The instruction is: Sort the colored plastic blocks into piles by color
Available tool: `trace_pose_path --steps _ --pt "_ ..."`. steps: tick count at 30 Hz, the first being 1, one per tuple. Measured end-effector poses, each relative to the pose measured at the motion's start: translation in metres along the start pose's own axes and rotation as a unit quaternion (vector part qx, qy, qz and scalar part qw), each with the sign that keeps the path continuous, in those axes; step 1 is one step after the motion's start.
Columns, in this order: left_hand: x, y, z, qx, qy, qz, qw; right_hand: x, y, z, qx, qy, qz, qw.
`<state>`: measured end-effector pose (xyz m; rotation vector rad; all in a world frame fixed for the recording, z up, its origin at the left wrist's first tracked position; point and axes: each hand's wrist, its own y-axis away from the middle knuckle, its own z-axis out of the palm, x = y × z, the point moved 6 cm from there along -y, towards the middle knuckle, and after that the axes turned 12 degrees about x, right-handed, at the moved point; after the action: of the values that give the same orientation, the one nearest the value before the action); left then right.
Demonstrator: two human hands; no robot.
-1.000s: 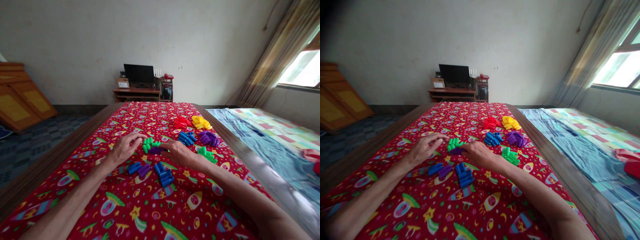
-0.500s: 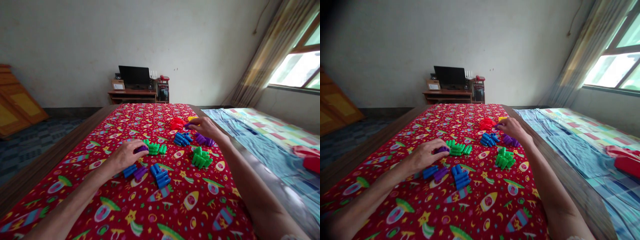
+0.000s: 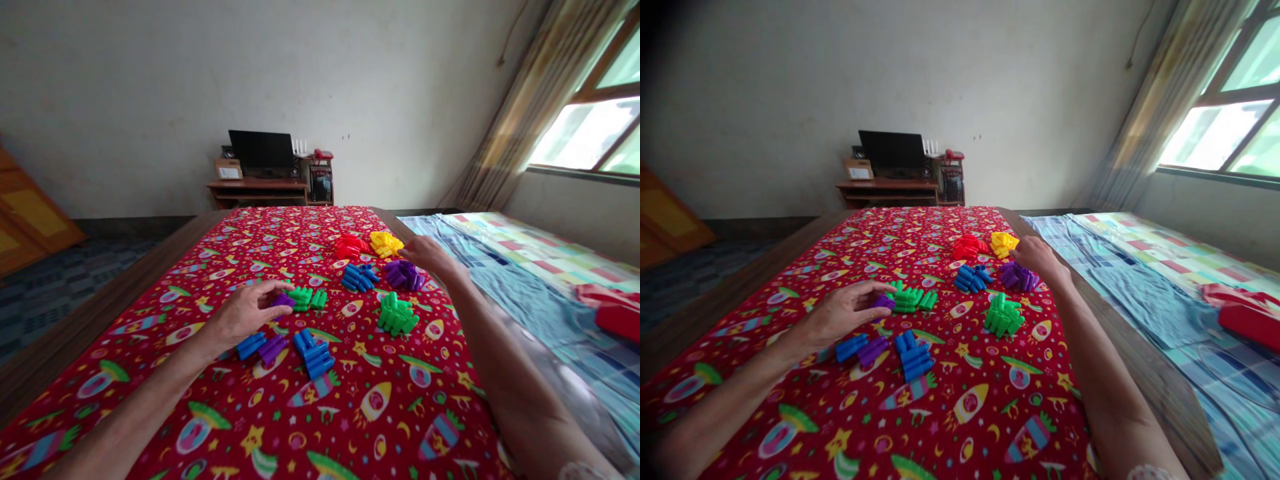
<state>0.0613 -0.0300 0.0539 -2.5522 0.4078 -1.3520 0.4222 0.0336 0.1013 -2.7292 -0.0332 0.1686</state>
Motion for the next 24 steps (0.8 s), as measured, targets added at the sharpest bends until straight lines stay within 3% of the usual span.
trace_pose_path --steps 2,4,7,9,11,13,16,18,21,24 --pt "-0.002 0.0 0.003 0.006 0.037 -0.024 0.999 -0.02 0.002 -0.011 0.041 -0.058 -0.025 0.997" --pt "0.001 0.002 0.007 0.018 0.045 -0.028 0.998 -0.056 0.014 -0.021 0.056 -0.159 -0.089 0.982" --pt "0.014 0.009 0.015 0.02 0.053 -0.02 0.998 -0.127 0.05 -0.028 0.003 -0.334 -0.24 0.911" --pt "0.025 0.016 0.021 0.015 0.064 -0.007 0.998 -0.167 0.079 -0.025 -0.048 -0.381 -0.325 0.864" --pt "0.034 0.021 0.026 0.013 0.073 0.008 0.997 -0.19 0.097 -0.022 -0.066 -0.386 -0.369 0.843" --pt "0.039 0.023 0.026 0.018 0.068 0.017 0.997 -0.193 0.098 -0.021 -0.048 -0.37 -0.37 0.851" --pt "0.042 0.018 0.016 0.028 0.001 0.044 0.999 -0.158 0.066 -0.028 0.027 -0.332 -0.293 0.896" --pt "0.041 0.012 0.005 0.02 -0.07 0.065 0.995 -0.11 0.036 -0.036 0.106 -0.295 -0.194 0.93" --pt "0.027 0.006 -0.012 -0.034 -0.149 0.057 0.987 -0.024 0.003 -0.037 0.223 -0.219 -0.026 0.95" --pt "0.002 0.006 -0.026 -0.106 -0.194 0.02 0.975 0.045 -0.005 -0.011 0.202 -0.146 0.103 0.963"
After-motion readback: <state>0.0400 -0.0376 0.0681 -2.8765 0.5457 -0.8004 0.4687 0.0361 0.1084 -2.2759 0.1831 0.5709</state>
